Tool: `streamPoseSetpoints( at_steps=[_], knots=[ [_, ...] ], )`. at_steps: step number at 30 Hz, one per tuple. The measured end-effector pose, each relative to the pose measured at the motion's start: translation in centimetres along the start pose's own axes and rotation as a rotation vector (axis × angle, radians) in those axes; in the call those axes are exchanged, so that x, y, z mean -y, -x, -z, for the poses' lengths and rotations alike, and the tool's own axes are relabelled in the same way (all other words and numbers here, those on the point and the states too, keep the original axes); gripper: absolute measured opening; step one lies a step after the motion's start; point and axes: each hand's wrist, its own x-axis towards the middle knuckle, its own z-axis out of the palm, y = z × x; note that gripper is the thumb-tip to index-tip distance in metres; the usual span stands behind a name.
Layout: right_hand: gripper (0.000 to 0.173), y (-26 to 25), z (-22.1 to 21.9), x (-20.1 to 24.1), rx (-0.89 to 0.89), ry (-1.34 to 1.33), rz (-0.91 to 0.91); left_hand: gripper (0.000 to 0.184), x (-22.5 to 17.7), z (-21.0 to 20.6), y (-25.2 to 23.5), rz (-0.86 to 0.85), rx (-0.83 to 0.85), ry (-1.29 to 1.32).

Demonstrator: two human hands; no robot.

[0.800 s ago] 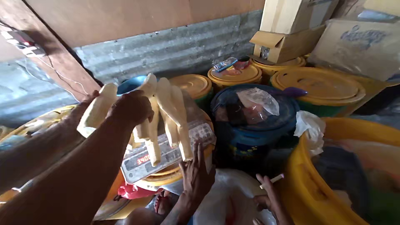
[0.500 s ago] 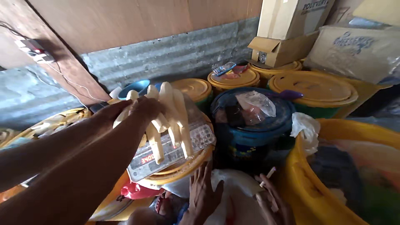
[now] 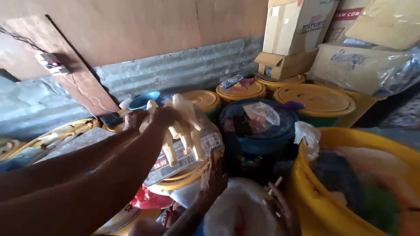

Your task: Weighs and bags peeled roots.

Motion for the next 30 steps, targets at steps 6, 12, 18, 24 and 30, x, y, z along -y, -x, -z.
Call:
streamPoseSetpoints(
  at_steps=[6, 12, 18, 24, 30],
  knots=[
    [0.059, 0.4, 0.0, -0.1, 0.011, 0.012, 0.012, 0.075, -0.4, -0.4, -0.3, 0.02, 0.055, -0.06],
    [0.059, 0.6, 0.6, 0.5, 0.008, 0.016, 0.036, 0.074, -0.6, -0.4, -0.5, 0.048, 0.011, -0.012],
    [0.06, 0.8, 1.2, 1.1, 0.017, 0.006, 0.022, 0.072, -0.8, -0.6, -0.5, 0.074, 0.0, -0.007],
    [0.059, 1.0, 1.4, 1.1, 0.006, -0.013, 0.032, 0.071, -1.5, 0.4, -0.4, 0.093, 0.01, -0.015],
    [0.06, 1.1, 1.5, 1.3, -0.021, -0.022, 0.022, 0.068, 0.2, -0.2, -0.1, 0.079, -0.125, 0.077]
  ],
)
